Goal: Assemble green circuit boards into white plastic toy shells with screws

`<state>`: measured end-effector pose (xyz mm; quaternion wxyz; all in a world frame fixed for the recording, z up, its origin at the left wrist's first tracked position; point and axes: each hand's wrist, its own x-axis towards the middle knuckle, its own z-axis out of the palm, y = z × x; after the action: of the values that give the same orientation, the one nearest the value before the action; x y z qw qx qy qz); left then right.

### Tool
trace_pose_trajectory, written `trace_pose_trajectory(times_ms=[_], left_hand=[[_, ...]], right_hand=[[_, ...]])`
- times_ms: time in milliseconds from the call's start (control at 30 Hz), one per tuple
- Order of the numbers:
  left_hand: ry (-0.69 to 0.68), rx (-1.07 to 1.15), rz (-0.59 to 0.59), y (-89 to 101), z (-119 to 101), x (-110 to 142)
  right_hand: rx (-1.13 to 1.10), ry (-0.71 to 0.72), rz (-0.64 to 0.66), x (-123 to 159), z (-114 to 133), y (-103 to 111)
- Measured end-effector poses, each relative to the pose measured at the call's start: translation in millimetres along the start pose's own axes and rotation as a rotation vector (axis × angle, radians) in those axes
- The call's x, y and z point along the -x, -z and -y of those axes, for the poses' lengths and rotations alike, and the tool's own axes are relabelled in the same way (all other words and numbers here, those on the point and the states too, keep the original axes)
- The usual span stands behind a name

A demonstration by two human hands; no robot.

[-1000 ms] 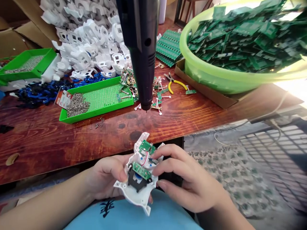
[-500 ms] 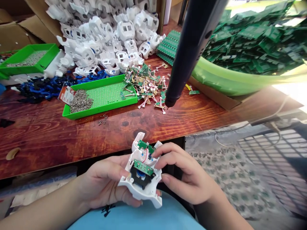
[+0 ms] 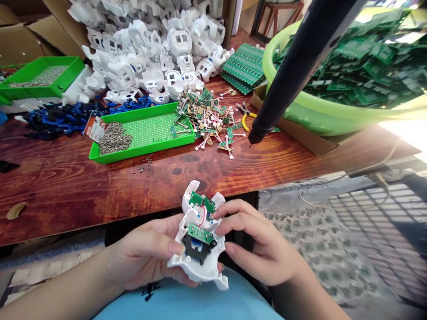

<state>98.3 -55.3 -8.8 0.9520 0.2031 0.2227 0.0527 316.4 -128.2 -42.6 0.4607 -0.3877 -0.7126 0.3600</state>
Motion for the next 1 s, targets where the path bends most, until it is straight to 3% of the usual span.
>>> trace_pose_trajectory(times_ms=[367, 767, 900, 1000], left_hand=[[0.014, -0.206, -0.056, -6.6, 0.3, 2.8], [0.015, -0.196, -0.03, -7.7, 1.2, 5.9], [-0.038, -0.253, -0.023, 0.4, 2.4, 9.7], [-0.118, -0.435, -0.067, 7.2, 4.1, 15.1]], right_hand=[[0.038, -0.019, 0.022, 6.7, -0.1, 0.9], [0.166, 0.04, 0.023, 3.0, 2.4, -3.4], [0.284, 0.078, -0.024, 0.9, 0.5, -10.4], [0.419, 0.163, -0.109, -0.6, -2.1, -17.8]])
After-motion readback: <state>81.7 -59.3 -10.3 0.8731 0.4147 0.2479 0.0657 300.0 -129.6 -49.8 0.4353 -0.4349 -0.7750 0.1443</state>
